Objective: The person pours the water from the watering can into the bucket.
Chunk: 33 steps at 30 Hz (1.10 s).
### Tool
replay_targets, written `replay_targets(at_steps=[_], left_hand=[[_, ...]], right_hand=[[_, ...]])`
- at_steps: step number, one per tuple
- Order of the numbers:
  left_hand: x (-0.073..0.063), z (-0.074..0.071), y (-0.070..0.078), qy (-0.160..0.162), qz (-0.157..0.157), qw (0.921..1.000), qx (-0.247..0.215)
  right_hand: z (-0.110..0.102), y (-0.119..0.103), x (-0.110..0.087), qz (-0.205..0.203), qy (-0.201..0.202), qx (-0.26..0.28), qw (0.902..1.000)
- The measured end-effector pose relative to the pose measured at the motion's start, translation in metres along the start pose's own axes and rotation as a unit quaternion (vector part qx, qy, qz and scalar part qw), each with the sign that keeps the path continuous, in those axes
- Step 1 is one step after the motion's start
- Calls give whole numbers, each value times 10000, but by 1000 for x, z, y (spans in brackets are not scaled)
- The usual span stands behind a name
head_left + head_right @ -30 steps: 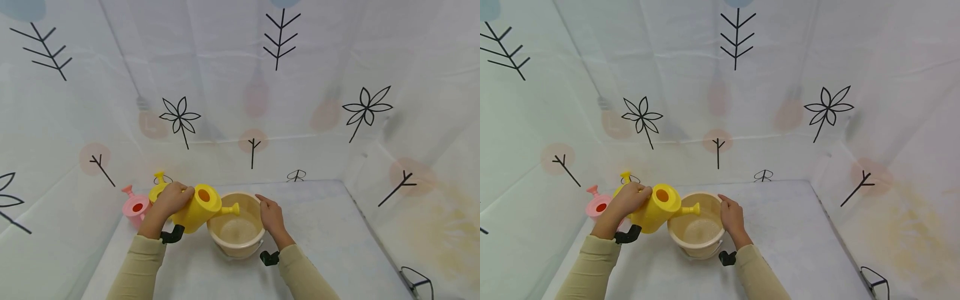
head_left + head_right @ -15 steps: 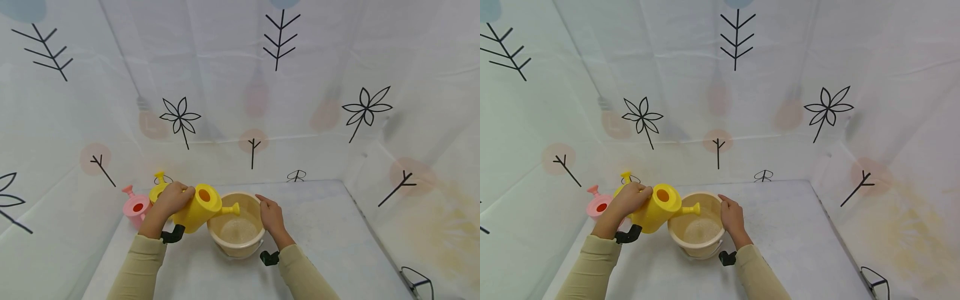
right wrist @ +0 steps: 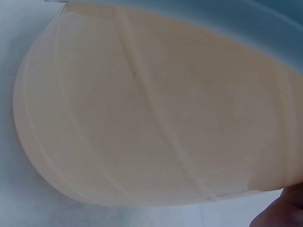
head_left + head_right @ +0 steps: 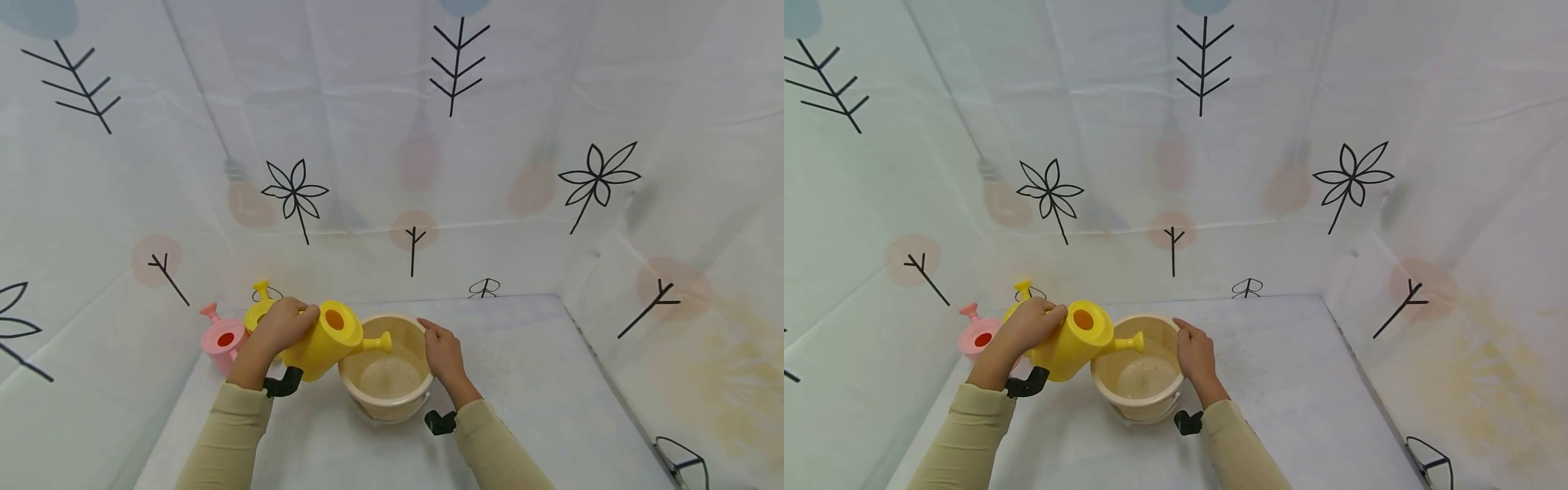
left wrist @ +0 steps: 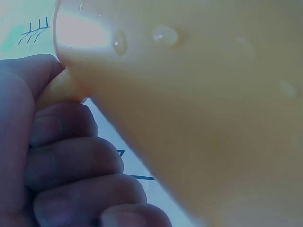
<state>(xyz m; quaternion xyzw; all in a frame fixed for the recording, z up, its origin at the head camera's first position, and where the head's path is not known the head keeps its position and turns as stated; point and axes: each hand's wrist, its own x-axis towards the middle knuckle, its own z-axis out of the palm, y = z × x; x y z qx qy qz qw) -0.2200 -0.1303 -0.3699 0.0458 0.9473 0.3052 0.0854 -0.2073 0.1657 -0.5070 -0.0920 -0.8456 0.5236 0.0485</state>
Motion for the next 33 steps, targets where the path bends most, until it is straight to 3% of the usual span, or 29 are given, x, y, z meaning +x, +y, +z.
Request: replay_targets(at_steps=[33], left_hand=[[-2,-2,6,-169,-161,9997,7]], right_hand=[[1,2,0,-70,-20,45,10000]])
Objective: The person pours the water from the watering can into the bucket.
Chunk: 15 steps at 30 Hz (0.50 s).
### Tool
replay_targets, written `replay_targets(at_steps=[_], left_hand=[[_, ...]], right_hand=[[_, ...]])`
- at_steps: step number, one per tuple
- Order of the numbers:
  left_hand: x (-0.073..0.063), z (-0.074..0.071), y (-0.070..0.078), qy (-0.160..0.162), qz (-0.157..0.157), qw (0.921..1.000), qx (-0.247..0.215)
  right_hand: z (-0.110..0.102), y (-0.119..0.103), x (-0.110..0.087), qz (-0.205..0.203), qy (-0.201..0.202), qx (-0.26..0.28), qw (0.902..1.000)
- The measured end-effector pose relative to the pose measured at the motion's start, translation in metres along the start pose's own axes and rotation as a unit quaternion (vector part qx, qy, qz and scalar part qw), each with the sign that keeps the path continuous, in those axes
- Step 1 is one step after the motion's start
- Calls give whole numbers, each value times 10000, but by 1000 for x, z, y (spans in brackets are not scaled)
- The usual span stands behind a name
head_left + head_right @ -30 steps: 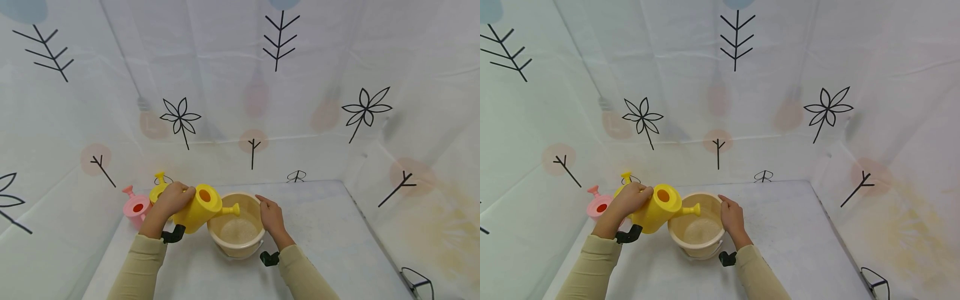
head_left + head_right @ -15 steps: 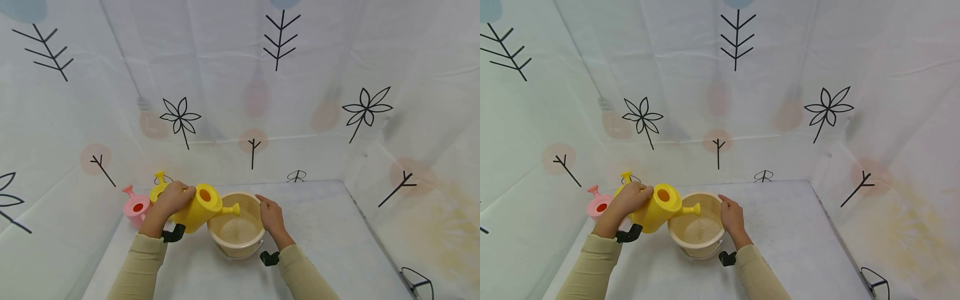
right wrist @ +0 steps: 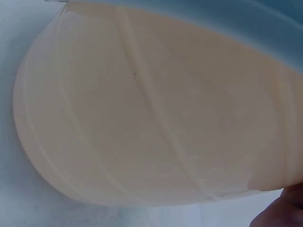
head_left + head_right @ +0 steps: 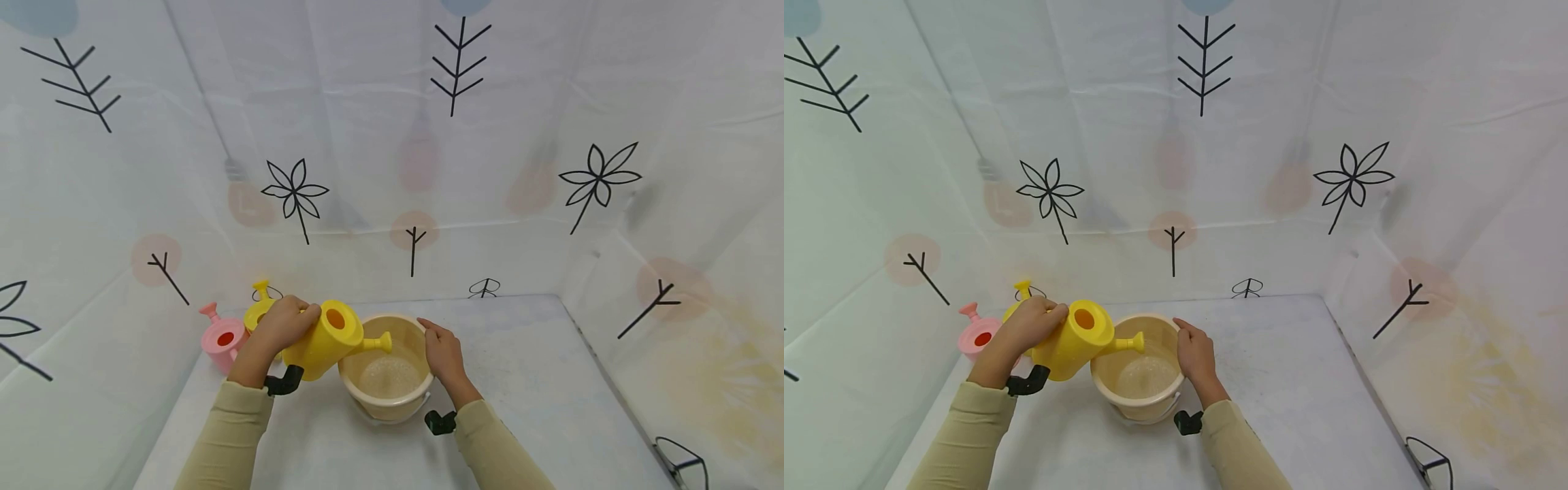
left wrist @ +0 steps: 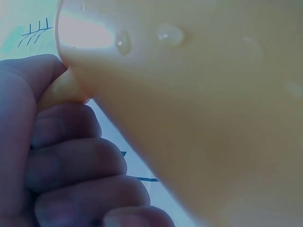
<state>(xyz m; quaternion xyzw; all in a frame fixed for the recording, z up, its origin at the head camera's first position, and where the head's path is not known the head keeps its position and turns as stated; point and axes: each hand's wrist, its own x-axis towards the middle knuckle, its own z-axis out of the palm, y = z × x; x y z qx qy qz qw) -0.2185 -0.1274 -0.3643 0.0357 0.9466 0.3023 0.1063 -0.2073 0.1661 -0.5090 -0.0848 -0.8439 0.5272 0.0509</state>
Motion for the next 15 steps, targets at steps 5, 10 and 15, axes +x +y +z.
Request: replay_targets(at_steps=[5,10,15], left_hand=[[0,0,0,-15,-15,10000,-10],[2,0,-1,-22,-32,10000,-5],[2,0,-2,-5,13,10000,30]], right_hand=[[0,0,0,25,6,11,10000],[0,-1,0,15,25,-1,10000],[0,-1,0,21,20,-18,10000]])
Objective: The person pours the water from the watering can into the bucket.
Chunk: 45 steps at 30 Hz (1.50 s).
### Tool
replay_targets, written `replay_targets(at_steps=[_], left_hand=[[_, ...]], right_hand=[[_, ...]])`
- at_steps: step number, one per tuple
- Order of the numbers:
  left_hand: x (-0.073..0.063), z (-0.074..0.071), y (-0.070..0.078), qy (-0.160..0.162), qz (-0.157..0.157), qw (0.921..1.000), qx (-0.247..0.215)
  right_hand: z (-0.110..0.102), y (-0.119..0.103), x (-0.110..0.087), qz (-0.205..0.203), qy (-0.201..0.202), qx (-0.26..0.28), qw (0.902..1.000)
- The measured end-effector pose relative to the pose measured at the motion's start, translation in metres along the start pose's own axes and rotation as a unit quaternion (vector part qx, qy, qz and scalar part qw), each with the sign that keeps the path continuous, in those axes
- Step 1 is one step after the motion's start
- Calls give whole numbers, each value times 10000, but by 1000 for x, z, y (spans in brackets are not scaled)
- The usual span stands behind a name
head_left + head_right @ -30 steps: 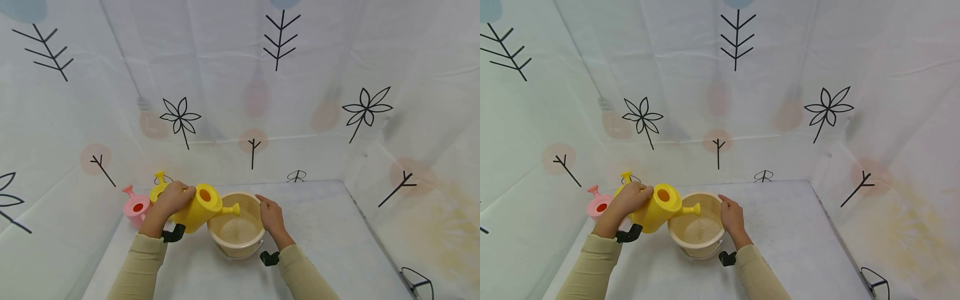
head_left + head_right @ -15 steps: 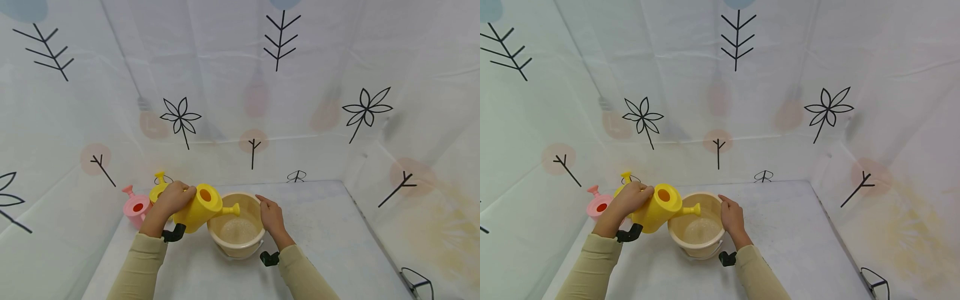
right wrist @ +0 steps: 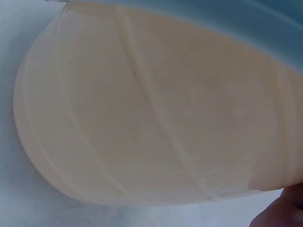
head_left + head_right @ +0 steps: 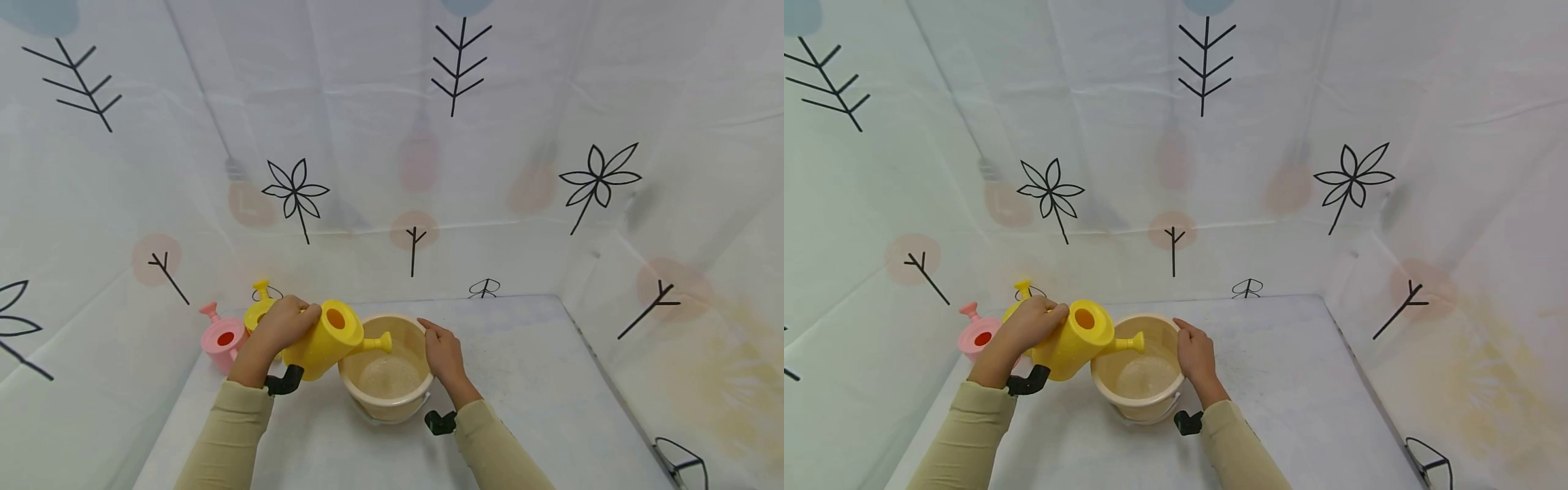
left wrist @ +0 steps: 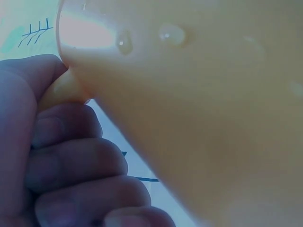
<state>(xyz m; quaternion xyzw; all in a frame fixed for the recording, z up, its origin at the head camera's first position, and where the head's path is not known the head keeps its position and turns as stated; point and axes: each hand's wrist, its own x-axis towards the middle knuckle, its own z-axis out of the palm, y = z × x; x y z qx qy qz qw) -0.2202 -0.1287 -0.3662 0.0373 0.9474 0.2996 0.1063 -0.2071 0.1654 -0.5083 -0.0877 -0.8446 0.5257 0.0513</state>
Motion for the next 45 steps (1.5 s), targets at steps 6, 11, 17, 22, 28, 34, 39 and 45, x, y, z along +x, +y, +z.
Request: replay_targets(at_steps=[6,11,17,22,28,34,39,45], left_hand=[[1,0,0,-33,1,10000,-2],[1,0,0,-5,-69,10000,-15],[2,0,0,-32,-136,9999,-30],[2,1,1,-37,-158,9999,-30],[3,0,1,-47,-153,9999,4],[2,0,2,-54,-109,9999,34],[2,0,3,-39,-77,9999,58],[3,1,2,-45,-87,9999,42]], right_hand=[[0,0,1,-17,-8,-34,10000],[-1,0,1,-28,-16,-19,10000],[0,0,1,-26,23,-56,10000],[0,0,0,-53,99,-116,9999],[0,0,0,-64,111,-125,9998],[0,0,0,-36,95,-114,9999],[0,0,0,-36,95,-76,9999],[0,0,0,-36,95,-41,9999]])
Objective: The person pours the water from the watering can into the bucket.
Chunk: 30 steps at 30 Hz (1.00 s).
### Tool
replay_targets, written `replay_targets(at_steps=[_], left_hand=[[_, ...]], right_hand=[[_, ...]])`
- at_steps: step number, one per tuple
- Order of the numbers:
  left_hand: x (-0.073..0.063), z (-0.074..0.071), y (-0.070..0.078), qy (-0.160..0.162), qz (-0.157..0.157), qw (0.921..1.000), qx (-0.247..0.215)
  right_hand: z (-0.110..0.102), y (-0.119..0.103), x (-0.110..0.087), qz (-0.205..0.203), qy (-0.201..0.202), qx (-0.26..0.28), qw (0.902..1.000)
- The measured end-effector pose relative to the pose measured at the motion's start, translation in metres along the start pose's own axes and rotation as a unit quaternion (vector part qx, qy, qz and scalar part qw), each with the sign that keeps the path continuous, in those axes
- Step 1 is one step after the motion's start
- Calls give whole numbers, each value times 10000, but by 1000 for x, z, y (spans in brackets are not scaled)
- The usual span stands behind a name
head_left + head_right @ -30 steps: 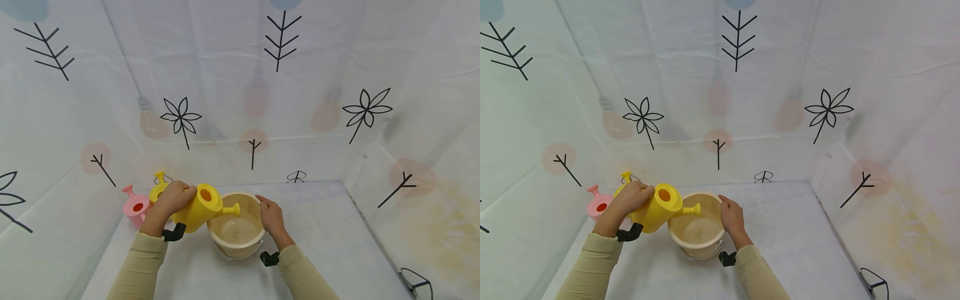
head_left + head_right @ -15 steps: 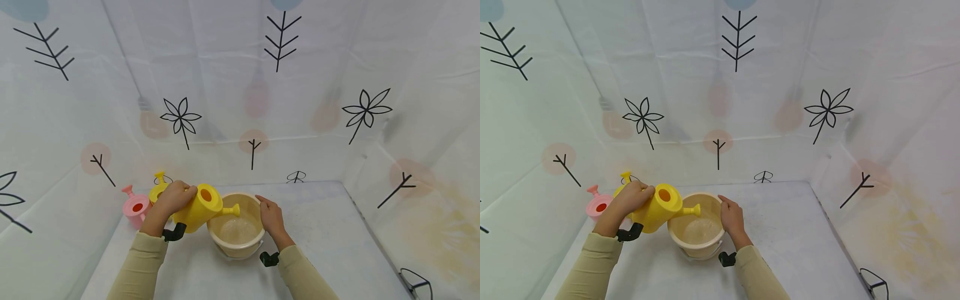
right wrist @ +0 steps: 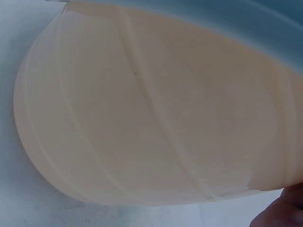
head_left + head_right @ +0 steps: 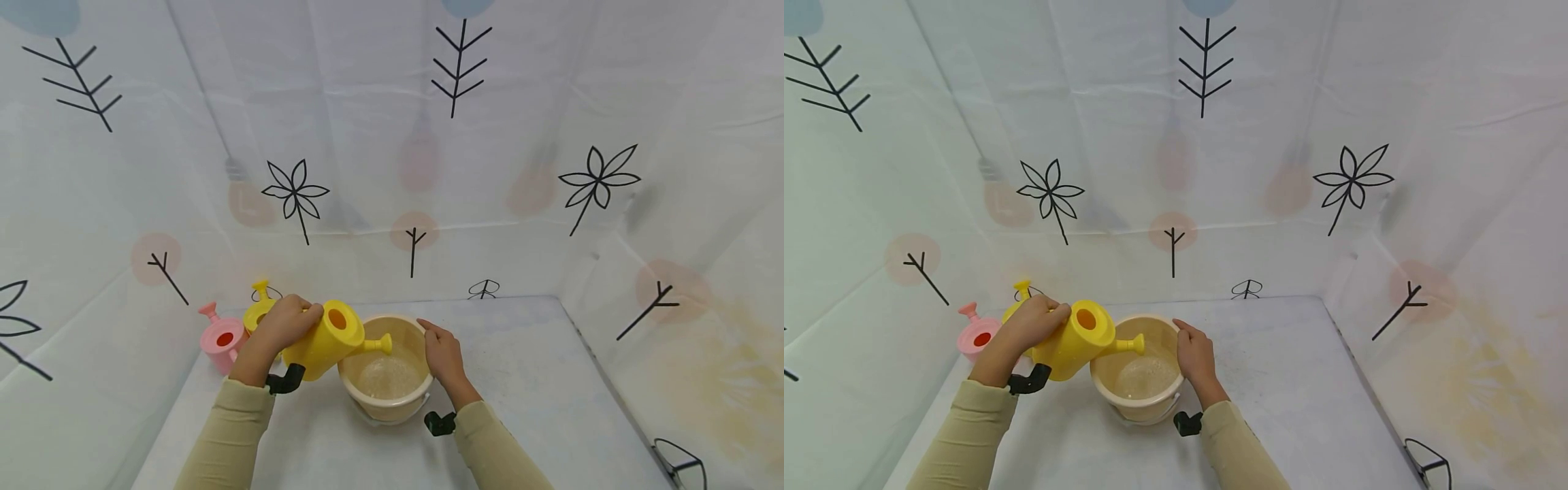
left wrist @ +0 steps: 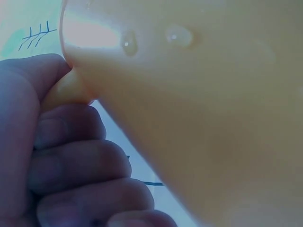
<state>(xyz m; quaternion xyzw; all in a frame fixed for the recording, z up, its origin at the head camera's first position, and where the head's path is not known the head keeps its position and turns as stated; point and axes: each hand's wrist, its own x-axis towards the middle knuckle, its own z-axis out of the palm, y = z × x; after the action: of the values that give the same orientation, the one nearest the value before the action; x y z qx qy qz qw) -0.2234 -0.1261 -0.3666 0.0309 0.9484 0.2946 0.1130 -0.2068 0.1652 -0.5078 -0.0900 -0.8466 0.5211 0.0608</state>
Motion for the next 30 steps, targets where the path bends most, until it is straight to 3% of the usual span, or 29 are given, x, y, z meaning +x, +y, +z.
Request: replay_targets(at_steps=[30], left_hand=[[-1,0,6,41,78,9998,181]], right_hand=[[1,0,1,6,28,-108,9999]])
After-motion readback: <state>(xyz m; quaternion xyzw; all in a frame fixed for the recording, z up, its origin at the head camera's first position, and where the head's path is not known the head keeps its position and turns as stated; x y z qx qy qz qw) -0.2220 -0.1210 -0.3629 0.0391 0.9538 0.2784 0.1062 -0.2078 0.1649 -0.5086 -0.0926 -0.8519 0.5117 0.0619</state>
